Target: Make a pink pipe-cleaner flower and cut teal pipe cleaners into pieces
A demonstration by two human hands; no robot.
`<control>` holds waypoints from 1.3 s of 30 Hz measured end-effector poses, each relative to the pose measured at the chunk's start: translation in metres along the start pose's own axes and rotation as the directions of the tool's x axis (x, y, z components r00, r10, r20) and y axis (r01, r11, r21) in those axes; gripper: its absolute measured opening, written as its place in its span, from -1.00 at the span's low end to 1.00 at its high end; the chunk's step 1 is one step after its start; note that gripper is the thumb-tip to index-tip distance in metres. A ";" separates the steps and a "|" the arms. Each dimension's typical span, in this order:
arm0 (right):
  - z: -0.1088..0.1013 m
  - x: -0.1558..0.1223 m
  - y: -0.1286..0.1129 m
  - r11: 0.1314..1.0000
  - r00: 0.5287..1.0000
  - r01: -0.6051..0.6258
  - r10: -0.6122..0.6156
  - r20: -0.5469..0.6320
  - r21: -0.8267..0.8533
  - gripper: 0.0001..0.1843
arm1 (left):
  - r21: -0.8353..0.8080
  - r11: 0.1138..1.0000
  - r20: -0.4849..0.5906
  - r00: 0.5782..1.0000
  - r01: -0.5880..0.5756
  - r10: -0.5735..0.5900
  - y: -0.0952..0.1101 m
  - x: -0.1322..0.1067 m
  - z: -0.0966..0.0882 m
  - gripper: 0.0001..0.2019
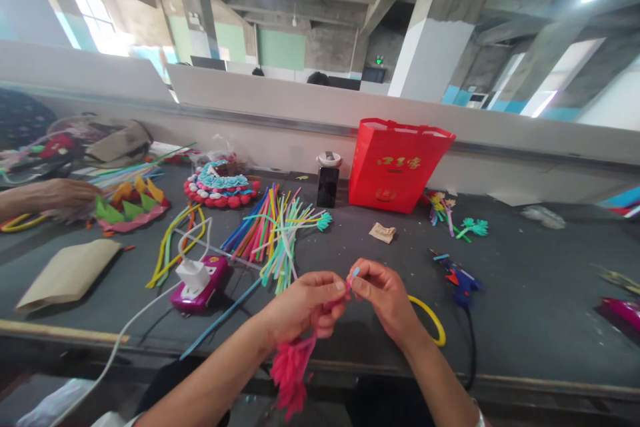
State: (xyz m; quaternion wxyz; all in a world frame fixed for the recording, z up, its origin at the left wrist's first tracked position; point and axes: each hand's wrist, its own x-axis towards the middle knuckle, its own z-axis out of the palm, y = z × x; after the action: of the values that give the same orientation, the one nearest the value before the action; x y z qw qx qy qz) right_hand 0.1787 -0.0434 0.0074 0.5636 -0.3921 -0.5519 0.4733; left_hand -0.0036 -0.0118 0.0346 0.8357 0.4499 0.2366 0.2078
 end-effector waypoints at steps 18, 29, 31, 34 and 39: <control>0.026 -0.002 -0.005 0.991 0.952 -0.127 0.136 -0.274 0.052 -0.70 | 0.908 0.414 -0.111 0.909 -0.072 0.402 0.022 -0.034 0.014 -0.60; 0.042 -0.008 -0.008 0.983 0.935 -0.176 0.182 -0.305 0.047 -0.71 | 0.902 0.408 -0.144 0.792 -0.142 0.593 -0.006 -0.005 0.013 -0.82; 0.038 -0.007 -0.009 0.982 0.936 -0.188 0.185 -0.301 0.018 -0.71 | 0.901 0.405 -0.142 0.776 -0.156 0.615 -0.005 -0.005 0.012 -0.80; 0.033 -0.007 -0.012 0.981 0.941 -0.191 0.173 -0.291 -0.034 -0.71 | 0.909 0.381 -0.128 0.758 -0.167 0.639 -0.004 -0.005 0.012 -0.76; 0.030 -0.011 -0.013 0.984 0.963 -0.153 0.127 -0.236 -0.093 -0.73 | 0.863 0.475 -0.165 0.792 -0.173 0.588 0.002 -0.009 0.018 -0.71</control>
State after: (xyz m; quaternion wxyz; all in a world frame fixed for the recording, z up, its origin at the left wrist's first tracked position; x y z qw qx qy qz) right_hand 0.1505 -0.0592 0.0194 0.5661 -0.5128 -0.4795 0.4321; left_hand -0.0003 -0.0273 0.0472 0.3848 0.7627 0.3770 0.3579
